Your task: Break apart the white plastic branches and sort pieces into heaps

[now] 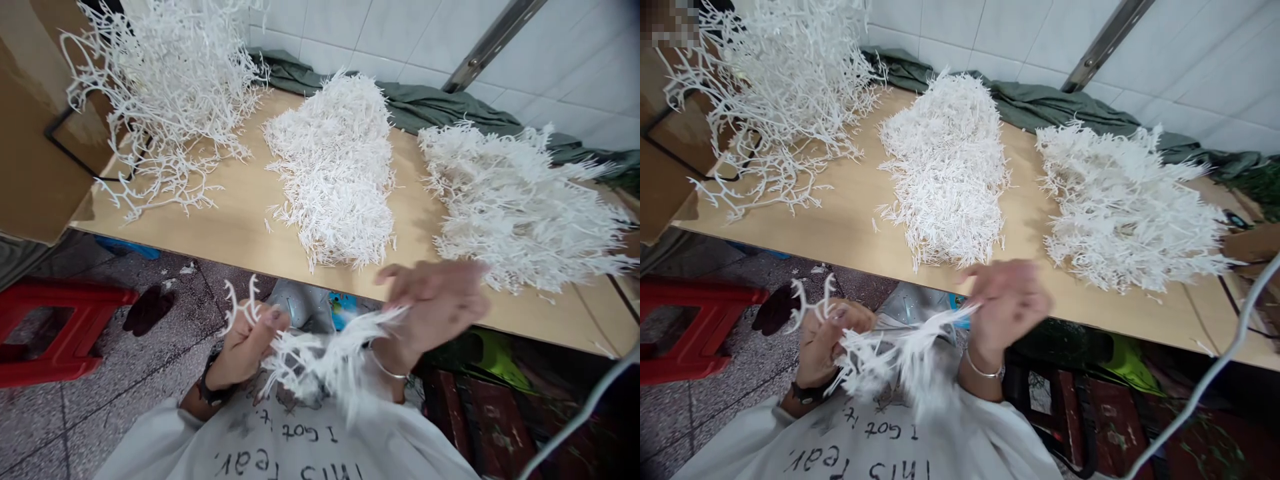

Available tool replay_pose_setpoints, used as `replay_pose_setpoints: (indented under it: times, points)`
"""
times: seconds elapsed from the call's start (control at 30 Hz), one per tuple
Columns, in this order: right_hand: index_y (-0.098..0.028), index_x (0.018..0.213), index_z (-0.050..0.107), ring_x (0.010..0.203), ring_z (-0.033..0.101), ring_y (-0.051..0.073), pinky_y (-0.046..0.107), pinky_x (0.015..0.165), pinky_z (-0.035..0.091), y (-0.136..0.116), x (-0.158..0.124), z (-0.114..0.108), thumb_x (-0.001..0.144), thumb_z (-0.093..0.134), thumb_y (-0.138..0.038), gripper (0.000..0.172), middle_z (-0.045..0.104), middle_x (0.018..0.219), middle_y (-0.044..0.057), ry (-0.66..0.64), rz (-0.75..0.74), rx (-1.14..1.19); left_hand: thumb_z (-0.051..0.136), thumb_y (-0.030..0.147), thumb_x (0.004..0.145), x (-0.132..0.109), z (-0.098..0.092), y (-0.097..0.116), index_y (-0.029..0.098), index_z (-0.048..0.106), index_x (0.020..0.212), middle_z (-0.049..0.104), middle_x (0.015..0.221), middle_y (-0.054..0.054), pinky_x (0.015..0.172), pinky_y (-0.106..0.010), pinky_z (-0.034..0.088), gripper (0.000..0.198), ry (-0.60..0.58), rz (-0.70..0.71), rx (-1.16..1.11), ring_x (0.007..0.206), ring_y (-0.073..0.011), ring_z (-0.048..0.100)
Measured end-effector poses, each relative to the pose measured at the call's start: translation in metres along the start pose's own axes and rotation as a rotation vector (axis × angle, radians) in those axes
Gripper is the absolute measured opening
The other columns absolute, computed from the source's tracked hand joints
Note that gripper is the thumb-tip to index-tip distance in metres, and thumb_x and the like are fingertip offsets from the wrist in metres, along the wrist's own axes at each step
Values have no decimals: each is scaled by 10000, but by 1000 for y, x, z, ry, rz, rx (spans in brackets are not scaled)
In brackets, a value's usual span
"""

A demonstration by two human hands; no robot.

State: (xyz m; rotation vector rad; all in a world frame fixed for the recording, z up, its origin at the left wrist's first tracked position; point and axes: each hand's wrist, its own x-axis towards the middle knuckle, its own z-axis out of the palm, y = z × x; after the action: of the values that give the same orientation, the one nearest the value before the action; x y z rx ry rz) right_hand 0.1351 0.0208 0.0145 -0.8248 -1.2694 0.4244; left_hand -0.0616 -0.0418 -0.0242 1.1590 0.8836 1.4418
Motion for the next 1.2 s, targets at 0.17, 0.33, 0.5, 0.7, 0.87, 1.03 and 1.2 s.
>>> replay_pose_setpoints:
  times: [0.17, 0.33, 0.5, 0.7, 0.87, 1.03, 1.2]
  points:
    - [-227, 527, 406, 323, 270, 79, 269, 366, 334, -5, 31, -16, 932, 455, -453, 467, 306, 410, -59, 351, 84, -13, 608, 557, 818, 7, 8, 9, 191, 509, 571, 261, 406, 77, 288, -215, 120, 451, 259, -179, -27, 327, -49, 181]
    - [-188, 991, 612, 818, 595, 180, 337, 719, 482, -15, -4, 12, 850, 407, -699, 568, 628, 893, 77, -661, 167, -13, 615, 605, 788, 25, 24, 9, 191, 484, 596, 360, 480, 49, 339, -211, 264, 475, 213, -153, 61, 399, -69, 319]
    - [-188, 796, 555, 625, 488, 103, 252, 602, 407, -14, -20, 18, 930, 501, -323, 198, 522, 685, -9, -750, 202, -23, 489, 488, 925, 28, 26, 0, 187, 480, 671, 422, 583, 24, 454, -226, 354, 394, 58, -140, 56, 505, -90, 411]
    - [-178, 854, 580, 674, 516, 129, 273, 629, 435, -11, -6, 7, 892, 498, -529, 362, 578, 742, 23, -986, 368, 154, 486, 358, 955, 34, 22, 2, 186, 532, 740, 489, 630, 20, 535, -232, 360, 280, -6, 43, 214, 569, -96, 443]
    - [-173, 674, 558, 559, 443, 92, 240, 531, 354, -2, 1, 13, 896, 427, -605, 504, 469, 590, -20, -1012, 418, 149, 584, 392, 889, 38, 21, 0, 175, 546, 682, 492, 594, 17, 514, -239, 353, 302, -117, -10, 249, 551, -107, 438]
    - [-167, 648, 562, 477, 344, 62, 219, 458, 263, 4, -2, 22, 931, 484, -419, 387, 398, 515, -51, -993, 406, 148, 389, 560, 930, 35, 16, -5, 186, 507, 643, 431, 556, 15, 451, -250, 332, 486, -124, -95, 192, 488, -109, 385]
    - [-176, 529, 406, 459, 316, 59, 228, 451, 256, 0, -13, 21, 941, 462, -378, 463, 356, 492, -45, -732, 348, 82, 567, 482, 869, 35, 15, 1, 189, 531, 593, 416, 539, 7, 474, -274, 370, 404, -313, -108, 269, 526, -132, 408]
